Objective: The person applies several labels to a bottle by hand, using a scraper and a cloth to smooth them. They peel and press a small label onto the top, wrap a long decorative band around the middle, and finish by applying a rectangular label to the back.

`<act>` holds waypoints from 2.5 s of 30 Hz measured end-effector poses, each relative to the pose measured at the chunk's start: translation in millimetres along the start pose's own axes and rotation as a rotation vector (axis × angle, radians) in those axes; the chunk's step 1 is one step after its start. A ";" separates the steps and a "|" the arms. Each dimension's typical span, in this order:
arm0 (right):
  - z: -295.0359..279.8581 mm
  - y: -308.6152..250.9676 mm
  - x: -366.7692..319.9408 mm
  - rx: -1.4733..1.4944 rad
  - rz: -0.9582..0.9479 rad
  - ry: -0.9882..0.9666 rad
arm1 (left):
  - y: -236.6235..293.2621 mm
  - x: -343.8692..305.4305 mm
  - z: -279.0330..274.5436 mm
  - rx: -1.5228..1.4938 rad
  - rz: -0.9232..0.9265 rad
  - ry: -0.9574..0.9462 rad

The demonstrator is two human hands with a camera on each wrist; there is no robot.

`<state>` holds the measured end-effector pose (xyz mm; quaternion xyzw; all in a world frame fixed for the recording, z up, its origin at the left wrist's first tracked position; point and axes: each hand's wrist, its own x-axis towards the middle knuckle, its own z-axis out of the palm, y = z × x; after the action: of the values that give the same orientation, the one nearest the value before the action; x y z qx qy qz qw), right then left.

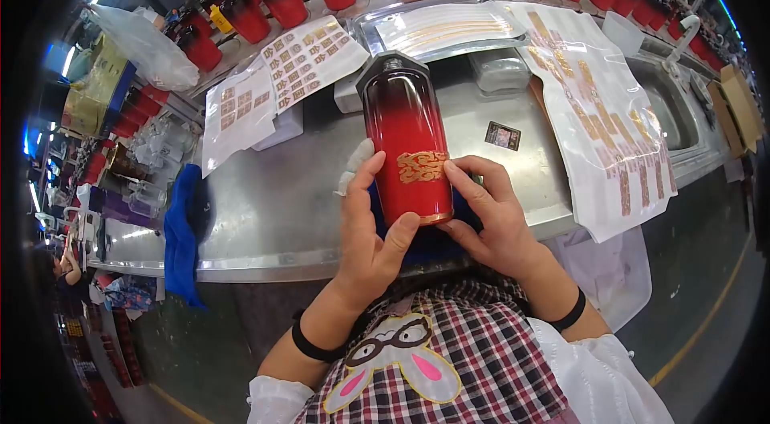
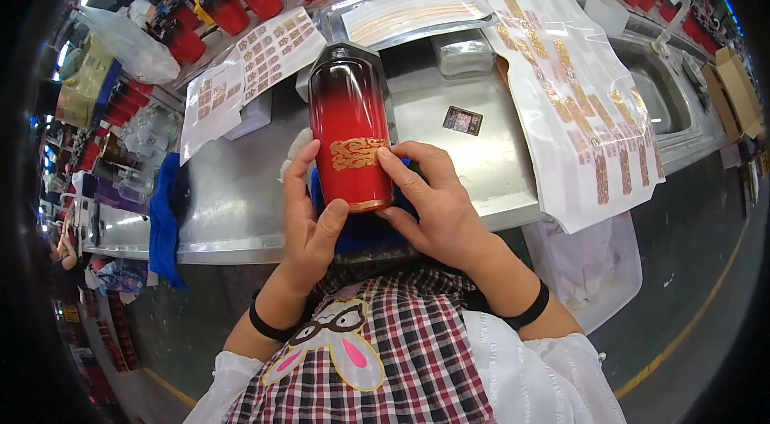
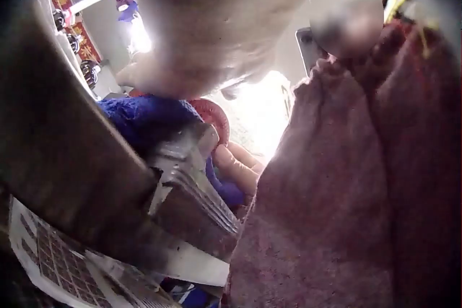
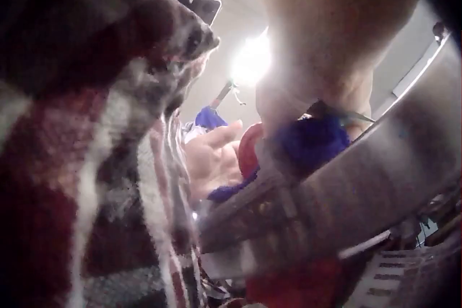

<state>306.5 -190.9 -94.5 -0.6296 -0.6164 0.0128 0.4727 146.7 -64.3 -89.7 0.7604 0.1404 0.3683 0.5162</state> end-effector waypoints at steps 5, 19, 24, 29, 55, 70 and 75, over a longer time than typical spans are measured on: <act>1.7 0.7 -0.1 0.008 -0.009 0.015 | 0.3 1.4 1.5 0.184 0.017 0.010; 1.5 0.8 1.4 -0.003 -0.011 0.012 | -4.7 -36.1 -13.6 0.382 0.172 0.063; 3.5 0.9 1.0 0.021 -0.005 0.024 | 4.6 -49.1 4.4 0.787 0.313 -0.030; 4.4 -0.7 1.3 0.000 -0.012 0.040 | 11.2 -46.9 10.0 0.986 0.385 -0.070; 4.5 -5.0 0.3 -0.017 0.005 0.041 | 9.0 -36.7 8.4 0.893 0.584 -0.017; -22.0 -8.9 -8.0 0.070 0.140 0.148 | 14.2 -36.1 -2.0 0.827 0.414 0.048; -15.3 -44.7 11.4 0.342 0.288 0.118 | 8.8 -27.3 0.2 0.634 0.279 0.101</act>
<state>284.3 -200.0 -52.3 -0.6215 -0.4806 0.1474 0.6009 126.5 -84.4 -93.3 0.8755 0.1679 0.4107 0.1916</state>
